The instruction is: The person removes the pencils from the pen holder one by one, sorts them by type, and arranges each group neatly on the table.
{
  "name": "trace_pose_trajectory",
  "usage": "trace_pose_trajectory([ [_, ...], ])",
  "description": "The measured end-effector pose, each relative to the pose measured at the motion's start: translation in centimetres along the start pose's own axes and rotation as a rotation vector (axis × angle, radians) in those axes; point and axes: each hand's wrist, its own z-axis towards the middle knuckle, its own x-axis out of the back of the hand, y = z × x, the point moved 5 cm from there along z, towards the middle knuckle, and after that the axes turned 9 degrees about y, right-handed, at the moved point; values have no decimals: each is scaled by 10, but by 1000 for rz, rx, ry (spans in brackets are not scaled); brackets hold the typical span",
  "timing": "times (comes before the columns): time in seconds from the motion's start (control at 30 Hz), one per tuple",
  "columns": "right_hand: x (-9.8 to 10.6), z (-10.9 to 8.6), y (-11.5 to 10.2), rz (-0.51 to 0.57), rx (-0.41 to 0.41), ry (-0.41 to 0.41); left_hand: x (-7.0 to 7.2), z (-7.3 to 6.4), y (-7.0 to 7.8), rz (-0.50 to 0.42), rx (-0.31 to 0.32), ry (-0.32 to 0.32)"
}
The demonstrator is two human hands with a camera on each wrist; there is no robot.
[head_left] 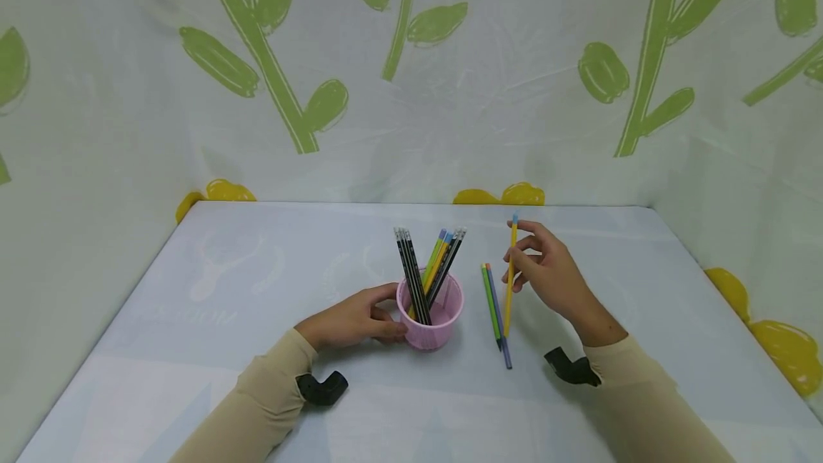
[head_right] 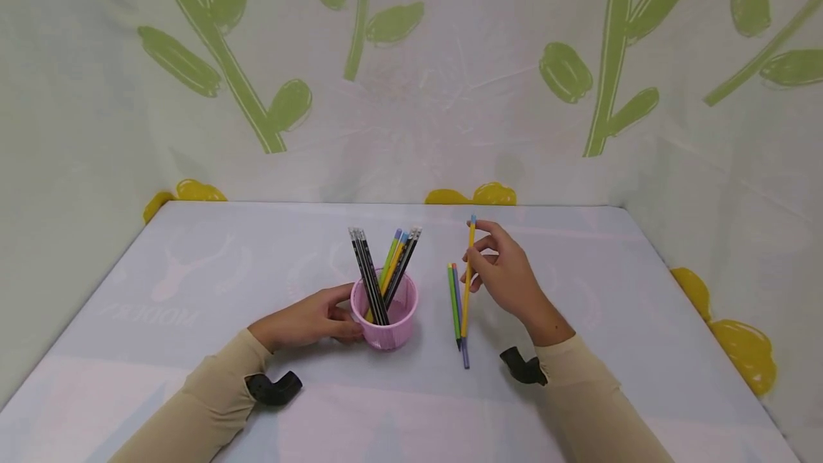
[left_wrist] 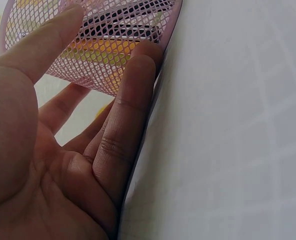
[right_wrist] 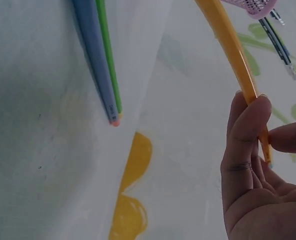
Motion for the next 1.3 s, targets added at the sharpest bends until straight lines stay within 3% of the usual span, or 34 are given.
trace_pose_trajectory([
  [0.5, -5, 8, 28, -165, -148, -98, -1, 1, 2, -2, -8, 1],
  [1.1, -20, 7, 51, -256, -247, -216, 1, -1, -1, 17, 20, 17],
  [1.3, -19, 7, 56, -313, -272, -236, -1, 0, -1, -3, -4, 4],
])
